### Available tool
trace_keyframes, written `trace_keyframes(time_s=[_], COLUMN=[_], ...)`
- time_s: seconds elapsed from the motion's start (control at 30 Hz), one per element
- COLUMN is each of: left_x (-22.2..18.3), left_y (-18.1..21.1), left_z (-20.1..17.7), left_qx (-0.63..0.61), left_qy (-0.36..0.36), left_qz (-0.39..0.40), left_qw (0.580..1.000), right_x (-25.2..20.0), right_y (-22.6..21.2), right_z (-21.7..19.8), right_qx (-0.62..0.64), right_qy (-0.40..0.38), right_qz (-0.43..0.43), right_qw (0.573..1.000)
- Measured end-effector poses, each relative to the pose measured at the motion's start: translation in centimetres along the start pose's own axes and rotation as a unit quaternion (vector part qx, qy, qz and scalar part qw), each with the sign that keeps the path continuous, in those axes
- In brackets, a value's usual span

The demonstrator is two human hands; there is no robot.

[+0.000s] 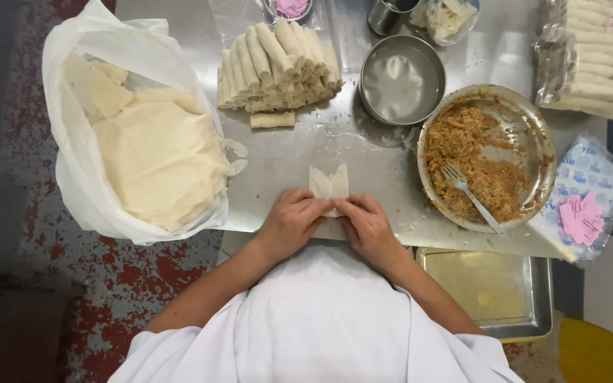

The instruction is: Rolling thin dough wrappers with filling to create spring rolls on a production line.

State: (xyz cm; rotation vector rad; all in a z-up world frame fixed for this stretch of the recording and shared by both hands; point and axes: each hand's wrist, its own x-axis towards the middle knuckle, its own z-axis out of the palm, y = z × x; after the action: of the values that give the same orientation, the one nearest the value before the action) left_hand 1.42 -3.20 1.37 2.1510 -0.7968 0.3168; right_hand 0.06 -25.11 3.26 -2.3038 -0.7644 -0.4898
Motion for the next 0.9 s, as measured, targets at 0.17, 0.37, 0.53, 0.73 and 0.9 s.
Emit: trace_keyframes(time_s=[0.17,0.37,0.53,0.73,0.9], left_x=[0.3,2.6,3.4,4.5,5.7], left_y=[-0.4,-0.9,-1.5,-0.5,-2.7], left_z=[-0.5,-1.1,-1.2,-3.1,-2.0], left_qx=[-0.037,-0.029,0.016,-0.033,-0.012], left_qy=[-0.013,0.001,0.028,-0.014,0.012], left_qz=[-0.037,-0.111,-0.100,-0.135,-0.152], left_qw=[0.999,0.993,0.994,0.990,0.988], right_x=[-0.7,1.8,2.6,3.8,4.1], right_y=[1.6,0.6,0.3,1.9,2.9], right_z=[0.9,0.0,0.8,0.8,1.3], right_qx=[0.006,0.009,-0.033,0.057,-0.012], right_qy=[-0.010,0.025,0.047,0.011,0.032], right_qz=[0.004,0.031,0.017,0.107,0.077], right_qw=[1.000,0.999,0.998,0.992,0.996])
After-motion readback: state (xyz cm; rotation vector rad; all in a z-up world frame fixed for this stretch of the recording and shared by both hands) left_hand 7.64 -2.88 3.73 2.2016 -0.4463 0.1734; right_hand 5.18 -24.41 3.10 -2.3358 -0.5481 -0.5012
